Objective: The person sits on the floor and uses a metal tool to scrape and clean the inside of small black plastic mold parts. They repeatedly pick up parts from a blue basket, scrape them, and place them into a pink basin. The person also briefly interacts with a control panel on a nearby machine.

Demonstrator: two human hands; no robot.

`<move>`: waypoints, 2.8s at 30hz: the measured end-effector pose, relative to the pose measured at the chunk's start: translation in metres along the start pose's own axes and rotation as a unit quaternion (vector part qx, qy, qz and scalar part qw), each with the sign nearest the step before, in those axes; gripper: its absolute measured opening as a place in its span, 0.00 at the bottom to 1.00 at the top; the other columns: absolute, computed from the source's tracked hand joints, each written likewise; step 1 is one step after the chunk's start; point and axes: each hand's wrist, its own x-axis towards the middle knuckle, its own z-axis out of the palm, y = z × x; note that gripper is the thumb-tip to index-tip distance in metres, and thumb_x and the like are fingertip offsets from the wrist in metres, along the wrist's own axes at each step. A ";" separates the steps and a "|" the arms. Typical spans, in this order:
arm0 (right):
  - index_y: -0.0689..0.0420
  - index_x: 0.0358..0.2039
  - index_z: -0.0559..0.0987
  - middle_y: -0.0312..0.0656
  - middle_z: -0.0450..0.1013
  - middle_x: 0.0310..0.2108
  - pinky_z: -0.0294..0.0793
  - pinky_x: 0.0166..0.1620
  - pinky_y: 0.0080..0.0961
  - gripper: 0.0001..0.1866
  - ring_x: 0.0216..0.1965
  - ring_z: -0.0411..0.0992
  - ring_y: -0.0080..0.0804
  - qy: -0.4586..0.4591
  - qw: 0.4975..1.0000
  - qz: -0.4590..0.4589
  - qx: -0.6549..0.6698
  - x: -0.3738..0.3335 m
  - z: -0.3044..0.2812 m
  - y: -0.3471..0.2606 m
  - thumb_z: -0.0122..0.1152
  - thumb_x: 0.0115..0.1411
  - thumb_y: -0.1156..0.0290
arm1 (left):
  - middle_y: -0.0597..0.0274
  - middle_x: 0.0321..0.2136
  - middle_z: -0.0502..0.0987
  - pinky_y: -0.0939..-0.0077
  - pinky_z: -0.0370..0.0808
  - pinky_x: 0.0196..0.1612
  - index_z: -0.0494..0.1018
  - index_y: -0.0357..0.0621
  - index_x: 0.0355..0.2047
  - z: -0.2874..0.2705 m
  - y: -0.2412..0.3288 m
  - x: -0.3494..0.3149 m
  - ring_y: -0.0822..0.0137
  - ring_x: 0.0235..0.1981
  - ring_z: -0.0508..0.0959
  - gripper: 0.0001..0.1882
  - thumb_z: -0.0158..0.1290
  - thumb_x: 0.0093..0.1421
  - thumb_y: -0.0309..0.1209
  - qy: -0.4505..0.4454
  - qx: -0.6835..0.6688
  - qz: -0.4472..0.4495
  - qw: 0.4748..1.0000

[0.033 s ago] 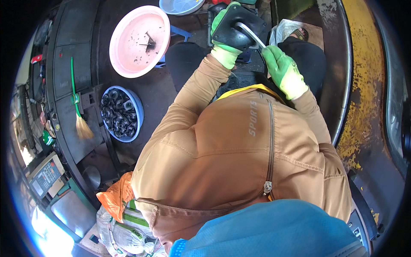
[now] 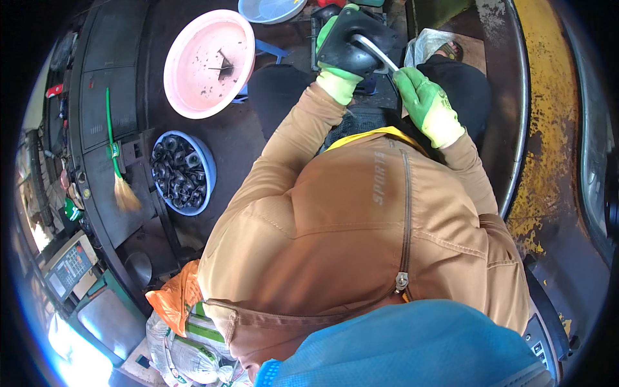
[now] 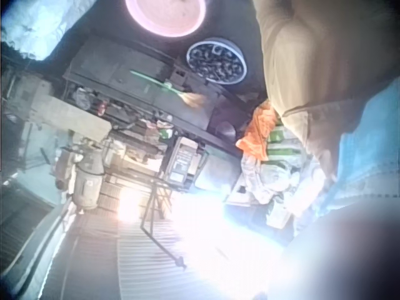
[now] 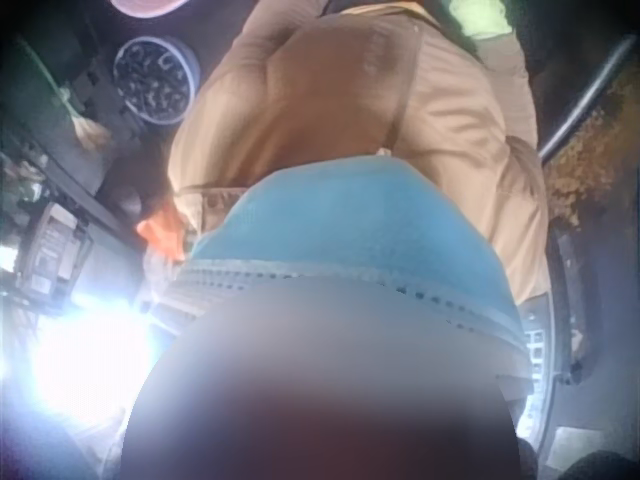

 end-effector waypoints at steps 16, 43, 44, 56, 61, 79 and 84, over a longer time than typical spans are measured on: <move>0.62 0.41 0.74 0.48 0.72 0.37 0.75 0.32 0.35 0.10 0.33 0.75 0.48 -0.002 0.985 0.096 0.140 0.012 0.012 -0.002 0.52 0.58 0.79 | 0.60 0.23 0.78 0.76 0.73 0.31 0.77 0.41 0.27 -0.009 -0.014 0.008 0.66 0.26 0.77 0.04 0.53 0.53 0.23 0.046 0.077 0.073 0.993; 0.57 0.42 0.77 0.45 0.74 0.33 0.74 0.37 0.33 0.09 0.34 0.76 0.41 -0.014 0.904 0.283 0.321 0.021 0.028 0.036 0.50 0.65 0.72 | 0.62 0.30 0.81 0.73 0.76 0.39 0.77 0.45 0.37 -0.025 -0.093 -0.003 0.62 0.28 0.81 0.19 0.66 0.44 0.36 0.082 0.208 -0.060 0.973; 0.57 0.42 0.77 0.38 0.73 0.28 0.72 0.34 0.27 0.11 0.30 0.73 0.28 0.060 0.951 0.166 0.252 0.021 0.022 0.045 0.50 0.67 0.66 | 0.61 0.31 0.81 0.71 0.76 0.39 0.77 0.45 0.35 -0.043 -0.102 0.007 0.64 0.30 0.80 0.14 0.63 0.49 0.35 0.103 0.264 -0.112 0.952; 0.57 0.41 0.73 0.24 0.53 0.15 0.43 0.14 0.15 0.19 0.11 0.46 0.14 0.139 0.582 0.478 0.644 0.003 0.018 0.112 0.45 0.69 0.54 | 0.46 0.42 0.78 0.64 0.73 0.50 0.72 0.36 0.47 -0.167 -0.349 0.082 0.50 0.47 0.77 0.28 0.57 0.52 0.43 -0.180 0.622 -0.171 0.743; 0.56 0.41 0.73 0.24 0.54 0.14 0.43 0.14 0.15 0.18 0.10 0.46 0.14 0.131 0.567 0.502 0.639 0.002 0.016 0.118 0.43 0.69 0.53 | 0.49 0.50 0.75 0.61 0.71 0.54 0.72 0.47 0.53 -0.143 -0.373 0.079 0.49 0.52 0.74 0.24 0.50 0.56 0.40 -0.244 0.570 -0.429 0.656; 0.58 0.42 0.74 0.25 0.56 0.16 0.46 0.16 0.14 0.19 0.12 0.48 0.15 0.153 0.553 0.511 0.640 0.006 0.020 0.119 0.44 0.69 0.54 | 0.48 0.36 0.80 0.62 0.74 0.45 0.79 0.41 0.39 -0.073 -0.262 0.068 0.48 0.40 0.79 0.17 0.54 0.57 0.41 -0.196 0.306 -0.252 0.897; 0.59 0.39 0.75 0.26 0.58 0.16 0.47 0.16 0.15 0.18 0.12 0.49 0.14 0.156 0.546 0.504 0.651 0.011 0.022 0.111 0.44 0.69 0.57 | 0.58 0.46 0.77 0.54 0.63 0.56 0.77 0.50 0.46 0.018 -0.240 0.051 0.54 0.54 0.71 0.29 0.56 0.51 0.56 -0.400 0.620 -0.116 0.665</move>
